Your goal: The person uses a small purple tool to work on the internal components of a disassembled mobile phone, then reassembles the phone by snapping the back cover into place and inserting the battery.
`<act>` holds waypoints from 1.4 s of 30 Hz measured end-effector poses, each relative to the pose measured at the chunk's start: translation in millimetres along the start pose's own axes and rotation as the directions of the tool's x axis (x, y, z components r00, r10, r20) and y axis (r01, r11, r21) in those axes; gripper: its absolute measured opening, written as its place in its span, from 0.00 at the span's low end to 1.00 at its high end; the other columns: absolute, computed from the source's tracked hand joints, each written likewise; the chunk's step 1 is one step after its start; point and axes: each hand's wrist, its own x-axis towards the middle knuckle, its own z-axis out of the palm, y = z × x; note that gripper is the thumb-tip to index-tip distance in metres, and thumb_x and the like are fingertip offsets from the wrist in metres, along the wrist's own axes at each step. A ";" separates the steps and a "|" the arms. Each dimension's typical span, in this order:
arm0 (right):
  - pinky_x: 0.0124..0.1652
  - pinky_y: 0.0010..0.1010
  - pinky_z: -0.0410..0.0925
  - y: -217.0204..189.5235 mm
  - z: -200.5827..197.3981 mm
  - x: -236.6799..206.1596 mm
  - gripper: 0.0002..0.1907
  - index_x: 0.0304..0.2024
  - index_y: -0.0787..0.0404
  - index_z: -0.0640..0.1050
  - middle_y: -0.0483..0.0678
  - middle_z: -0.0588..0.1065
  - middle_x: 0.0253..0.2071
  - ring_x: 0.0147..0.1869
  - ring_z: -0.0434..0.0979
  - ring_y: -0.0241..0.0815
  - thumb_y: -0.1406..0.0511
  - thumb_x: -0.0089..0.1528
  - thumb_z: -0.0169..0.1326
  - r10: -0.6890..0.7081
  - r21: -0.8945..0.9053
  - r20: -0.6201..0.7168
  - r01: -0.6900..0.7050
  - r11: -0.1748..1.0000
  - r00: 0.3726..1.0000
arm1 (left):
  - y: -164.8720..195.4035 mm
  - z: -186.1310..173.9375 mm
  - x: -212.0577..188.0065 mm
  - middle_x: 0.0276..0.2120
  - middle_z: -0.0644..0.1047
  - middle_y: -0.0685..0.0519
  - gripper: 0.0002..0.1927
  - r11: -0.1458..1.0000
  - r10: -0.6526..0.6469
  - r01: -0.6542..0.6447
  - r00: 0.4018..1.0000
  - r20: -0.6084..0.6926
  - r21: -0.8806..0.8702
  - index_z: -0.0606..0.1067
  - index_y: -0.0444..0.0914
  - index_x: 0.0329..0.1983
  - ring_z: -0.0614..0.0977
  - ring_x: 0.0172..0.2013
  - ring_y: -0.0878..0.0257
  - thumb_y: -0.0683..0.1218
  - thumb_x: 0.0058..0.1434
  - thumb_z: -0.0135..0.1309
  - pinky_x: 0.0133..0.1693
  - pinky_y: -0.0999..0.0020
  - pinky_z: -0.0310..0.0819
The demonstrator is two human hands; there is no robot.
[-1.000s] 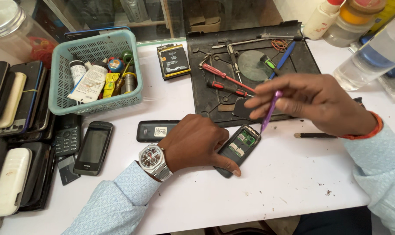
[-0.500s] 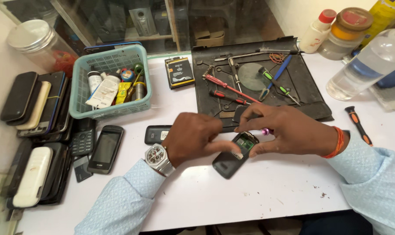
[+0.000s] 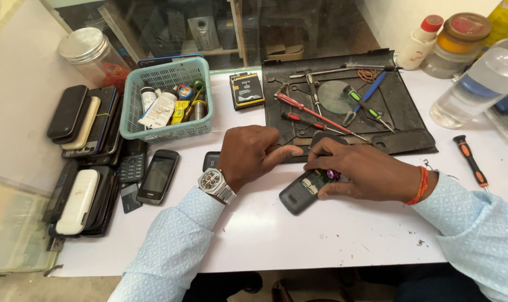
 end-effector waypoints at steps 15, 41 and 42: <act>0.25 0.40 0.68 -18.2 18.2 -2.1 0.22 0.36 0.58 0.75 0.46 0.74 0.31 0.25 0.77 0.48 0.53 0.50 0.70 -0.036 -0.184 -0.316 -0.024 0.983 0.948 | -1.4 -2.1 0.4 0.13 0.67 0.52 0.32 0.999 -0.038 0.038 0.999 0.032 0.011 0.65 0.40 0.16 0.71 0.16 0.54 0.67 0.63 0.56 0.21 0.56 0.61; 0.27 0.39 0.70 -30.1 21.1 -3.9 0.21 0.43 0.57 0.78 0.42 0.77 0.46 0.32 0.80 0.47 0.53 0.53 0.64 -0.174 -0.185 -0.196 0.138 0.973 0.965 | 3.6 -3.2 2.4 0.14 0.67 0.52 0.32 0.998 -0.035 0.037 0.999 0.028 -0.044 0.66 0.40 0.17 0.71 0.17 0.54 0.67 0.66 0.53 0.22 0.56 0.60; 0.27 0.39 0.70 -30.3 21.3 -3.7 0.22 0.43 0.57 0.78 0.42 0.77 0.46 0.33 0.80 0.47 0.54 0.53 0.64 -0.187 -0.192 -0.207 0.148 0.970 0.960 | 3.6 -3.6 2.2 0.14 0.67 0.52 0.32 0.998 -0.034 0.036 0.999 0.028 -0.047 0.66 0.40 0.17 0.71 0.17 0.54 0.67 0.66 0.53 0.23 0.56 0.60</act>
